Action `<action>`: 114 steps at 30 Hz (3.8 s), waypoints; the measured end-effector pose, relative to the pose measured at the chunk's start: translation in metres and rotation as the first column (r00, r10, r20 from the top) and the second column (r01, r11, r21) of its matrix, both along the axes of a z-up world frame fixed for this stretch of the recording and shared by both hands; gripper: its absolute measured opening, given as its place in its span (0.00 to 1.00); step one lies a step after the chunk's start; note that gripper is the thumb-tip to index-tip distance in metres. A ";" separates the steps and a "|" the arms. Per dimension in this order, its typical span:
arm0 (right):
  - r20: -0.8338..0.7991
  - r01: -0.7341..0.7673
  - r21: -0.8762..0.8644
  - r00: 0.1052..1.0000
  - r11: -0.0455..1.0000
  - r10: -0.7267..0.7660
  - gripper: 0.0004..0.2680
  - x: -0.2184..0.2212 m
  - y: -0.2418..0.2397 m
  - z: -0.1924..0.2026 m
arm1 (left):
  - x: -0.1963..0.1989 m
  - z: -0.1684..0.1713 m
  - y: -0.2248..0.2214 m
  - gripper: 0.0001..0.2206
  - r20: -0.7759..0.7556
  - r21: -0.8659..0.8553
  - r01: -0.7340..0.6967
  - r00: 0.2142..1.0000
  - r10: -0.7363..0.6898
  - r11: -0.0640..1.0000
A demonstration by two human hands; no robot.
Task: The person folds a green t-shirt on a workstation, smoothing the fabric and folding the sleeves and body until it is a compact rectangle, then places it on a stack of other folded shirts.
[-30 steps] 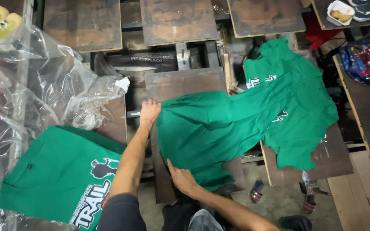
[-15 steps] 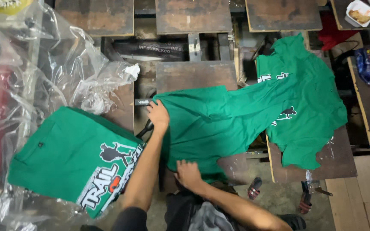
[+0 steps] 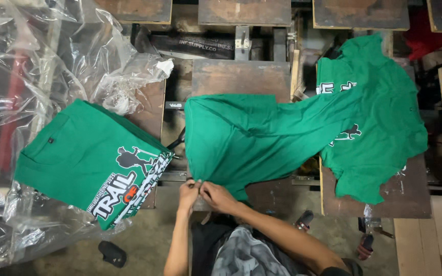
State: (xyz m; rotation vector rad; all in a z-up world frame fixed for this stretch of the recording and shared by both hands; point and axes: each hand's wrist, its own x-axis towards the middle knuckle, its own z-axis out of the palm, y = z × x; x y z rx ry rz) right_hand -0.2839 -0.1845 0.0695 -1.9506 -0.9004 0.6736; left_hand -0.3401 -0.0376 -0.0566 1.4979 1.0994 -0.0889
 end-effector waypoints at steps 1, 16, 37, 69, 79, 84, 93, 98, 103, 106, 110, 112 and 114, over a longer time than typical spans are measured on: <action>0.000 0.000 0.000 1.000 1.000 0.000 0.06 0.003 -0.006 0.006 | -0.002 0.003 0.004 0.10 0.000 0.000 0.000 1.000 0.000 1.000; 0.100 0.415 -0.444 0.904 0.794 -0.416 0.12 -0.005 -0.125 -0.032 | -0.005 0.132 -0.054 0.15 0.118 0.026 -0.051 0.992 0.047 0.998; -0.211 -0.075 -0.606 0.975 0.792 -0.070 0.18 -0.033 -0.108 -0.025 | -0.042 0.107 -0.027 0.26 -0.571 0.588 0.543 0.803 -0.168 0.599; -0.985 0.995 -0.087 -0.093 0.047 0.147 0.07 0.136 -0.275 -0.020 | 0.142 0.094 -0.246 0.21 -0.505 0.828 0.393 0.210 -0.837 -0.400; -0.983 0.992 -0.070 -0.051 -0.102 0.179 0.02 0.120 -0.288 -0.015 | 0.159 0.084 -0.241 0.20 -0.490 0.802 0.485 0.198 -0.849 -0.349; -0.989 0.972 -0.104 -0.080 -0.208 0.124 0.17 0.111 -0.295 0.004 | 0.160 0.066 -0.245 0.18 -0.467 0.811 0.495 0.224 -0.855 -0.313; -0.938 0.950 0.018 -0.092 -0.311 -0.333 0.14 0.092 -0.289 -0.013 | 0.151 0.078 -0.232 0.17 -0.501 0.782 0.522 0.204 -0.841 -0.339; -0.705 0.961 0.167 -0.039 -0.219 -0.708 0.19 0.097 -0.294 0.066 | 0.153 0.073 -0.225 0.18 -0.457 0.787 0.554 0.229 -0.859 -0.271; -0.349 0.932 0.222 -0.198 -0.286 -0.916 0.12 0.090 -0.327 0.053 | 0.140 0.092 -0.233 0.22 -0.491 0.821 0.392 0.117 -0.863 -0.414; -0.175 0.935 0.253 -0.211 -0.251 -0.962 0.11 0.078 -0.355 0.027 | 0.127 0.085 -0.238 0.20 -0.449 0.869 0.280 0.098 -0.888 -0.409; -0.142 0.928 0.132 -0.330 -0.348 -0.933 0.14 0.068 -0.362 0.016 | 0.113 0.075 -0.242 0.16 -0.348 0.932 0.113 0.016 -0.937 -0.344; -0.185 0.922 0.164 -0.320 -0.350 -0.929 0.14 0.066 -0.358 0.030 | 0.108 0.081 -0.244 0.13 -0.317 0.944 0.082 -0.043 -0.947 -0.320; -0.222 0.906 0.200 -0.330 -0.373 -0.918 0.14 0.068 -0.362 0.024 | 0.106 0.081 -0.245 0.11 -0.308 0.949 0.055 -0.062 -0.949 -0.312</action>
